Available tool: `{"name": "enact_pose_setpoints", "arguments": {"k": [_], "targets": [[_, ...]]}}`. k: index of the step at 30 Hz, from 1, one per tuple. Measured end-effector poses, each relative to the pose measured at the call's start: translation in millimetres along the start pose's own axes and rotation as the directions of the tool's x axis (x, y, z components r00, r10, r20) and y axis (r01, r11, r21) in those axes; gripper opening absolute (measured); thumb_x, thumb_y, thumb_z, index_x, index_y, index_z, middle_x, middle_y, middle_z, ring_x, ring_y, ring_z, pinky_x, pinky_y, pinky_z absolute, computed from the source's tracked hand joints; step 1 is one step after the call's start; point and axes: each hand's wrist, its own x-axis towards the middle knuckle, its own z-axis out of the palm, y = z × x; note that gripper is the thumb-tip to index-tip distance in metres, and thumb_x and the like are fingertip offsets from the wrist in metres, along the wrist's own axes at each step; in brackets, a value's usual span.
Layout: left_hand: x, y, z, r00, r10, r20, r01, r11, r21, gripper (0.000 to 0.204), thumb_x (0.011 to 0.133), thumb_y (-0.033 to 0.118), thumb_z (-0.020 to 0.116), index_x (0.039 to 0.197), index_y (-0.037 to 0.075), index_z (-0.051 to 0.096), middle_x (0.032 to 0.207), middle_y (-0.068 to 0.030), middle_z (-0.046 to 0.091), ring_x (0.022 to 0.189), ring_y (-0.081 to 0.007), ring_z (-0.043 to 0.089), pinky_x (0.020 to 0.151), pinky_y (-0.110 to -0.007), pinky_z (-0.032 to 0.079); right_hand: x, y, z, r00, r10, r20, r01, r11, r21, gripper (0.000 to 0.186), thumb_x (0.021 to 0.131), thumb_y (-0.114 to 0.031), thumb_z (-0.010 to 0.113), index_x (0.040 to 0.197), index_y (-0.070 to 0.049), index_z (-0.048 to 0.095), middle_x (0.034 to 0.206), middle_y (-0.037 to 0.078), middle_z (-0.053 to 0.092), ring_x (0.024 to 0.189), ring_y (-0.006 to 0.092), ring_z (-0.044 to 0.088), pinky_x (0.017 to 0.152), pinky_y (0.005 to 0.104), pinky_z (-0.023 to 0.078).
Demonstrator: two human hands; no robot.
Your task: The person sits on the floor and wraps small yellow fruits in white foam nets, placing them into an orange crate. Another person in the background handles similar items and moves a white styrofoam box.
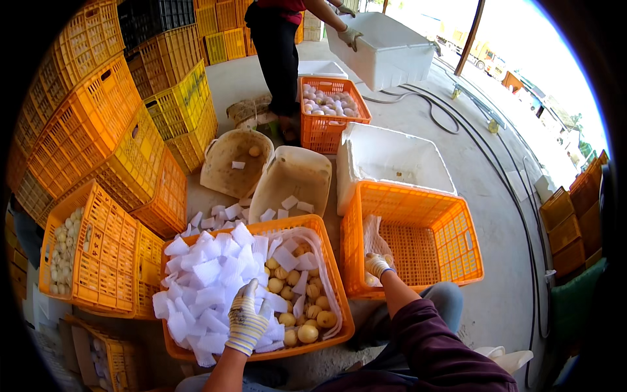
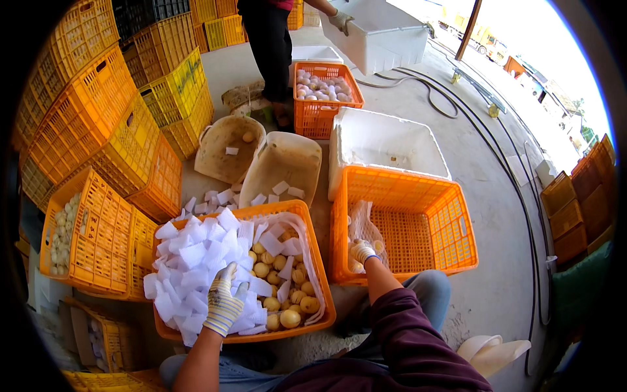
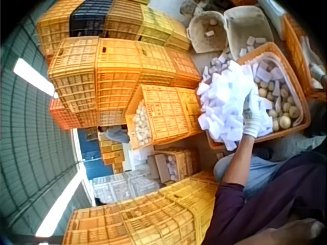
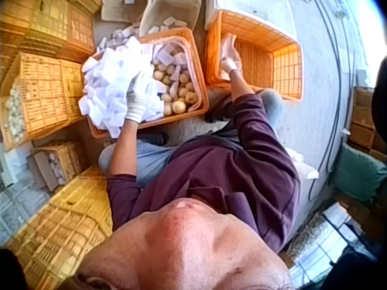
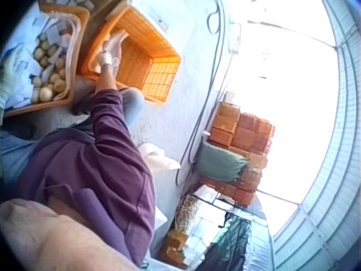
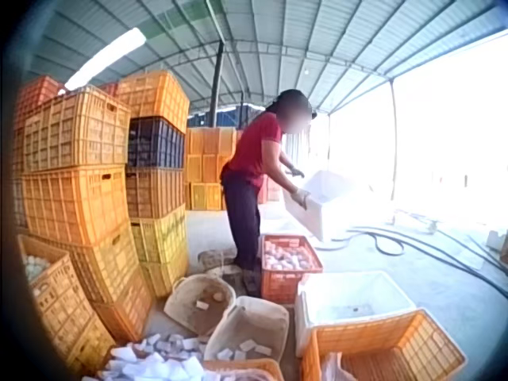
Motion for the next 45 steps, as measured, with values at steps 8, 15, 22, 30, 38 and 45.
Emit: {"name": "enact_pose_setpoints", "arguments": {"k": [8,15,22,30,38,45], "targets": [[-2.2,0.9,-10.5,1.000,-0.008,-0.009,0.008,1.000,0.016,0.056,0.077,0.010,0.070,0.129,-0.001,0.051,0.117,-0.0236,0.060,0.106,-0.0392,0.060,0.093,-0.044,0.049,-36.9,-18.4,-20.4,0.997,-0.040,-0.060,0.042,0.999,0.029,0.048,0.093,-0.017,0.053,0.140,-0.011,0.049,0.149,0.012,0.043,0.128,0.0323,0.049,0.104,0.0379,0.043],[-9.9,6.1,-6.4,1.000,-0.011,0.023,0.011,1.000,-0.007,0.052,0.080,0.009,0.068,0.128,-0.002,0.053,0.117,-0.0217,0.061,0.106,-0.0359,0.060,0.094,-0.042,0.049,-93.3,-11.6,-22.0,0.676,-0.365,-0.640,0.484,0.875,0.012,0.031,0.086,-0.013,0.060,0.115,-0.004,0.063,0.121,0.019,0.061,0.110,0.0387,0.059,0.095,0.0428,0.048],[-33.1,15.6,-5.5,0.998,-0.010,0.065,0.012,0.999,-0.032,0.050,0.080,0.009,0.068,0.127,-0.002,0.053,0.118,-0.0203,0.061,0.104,-0.0333,0.062,0.091,-0.040,0.050,-172.0,-8.7,12.5,0.477,-0.435,-0.763,0.743,0.664,0.086,0.028,0.081,0.000,0.061,0.109,-0.003,0.063,0.113,0.019,0.063,0.105,0.0376,0.061,0.091,0.0403,0.050],[-52.1,33.4,-3.4,0.996,-0.043,0.077,0.052,0.992,-0.112,0.051,0.080,0.005,0.068,0.128,0.000,0.053,0.116,-0.0185,0.061,0.101,-0.0303,0.063,0.089,-0.039,0.051,-187.5,2.2,23.4,0.399,-0.539,-0.742,0.782,0.622,-0.031,0.029,0.077,-0.003,0.063,0.106,-0.006,0.063,0.110,0.017,0.064,0.102,0.0380,0.060,0.090,0.0448,0.049],[-54.6,37.0,-4.8,0.999,-0.032,0.031,0.034,0.997,-0.070,0.049,0.079,0.007,0.068,0.127,0.001,0.055,0.116,-0.0188,0.061,0.103,-0.0320,0.063,0.091,-0.039,0.050,-189.1,-9.3,27.0,0.414,-0.554,-0.722,0.740,0.667,-0.087,0.025,0.077,-0.007,0.063,0.102,-0.009,0.064,0.108,0.013,0.065,0.103,0.0353,0.060,0.090,0.0456,0.046],[-57.7,26.9,2.2,0.987,-0.069,0.143,0.067,0.997,0.024,0.049,0.080,0.007,0.068,0.127,0.000,0.054,0.119,-0.0185,0.060,0.105,-0.0300,0.063,0.091,-0.038,0.051,-190.9,-9.7,29.2,0.489,-0.557,-0.671,0.692,0.716,-0.090,0.023,0.077,-0.010,0.065,0.099,-0.009,0.067,0.113,0.011,0.063,0.107,0.0341,0.058,0.092,0.0451,0.045]]}}
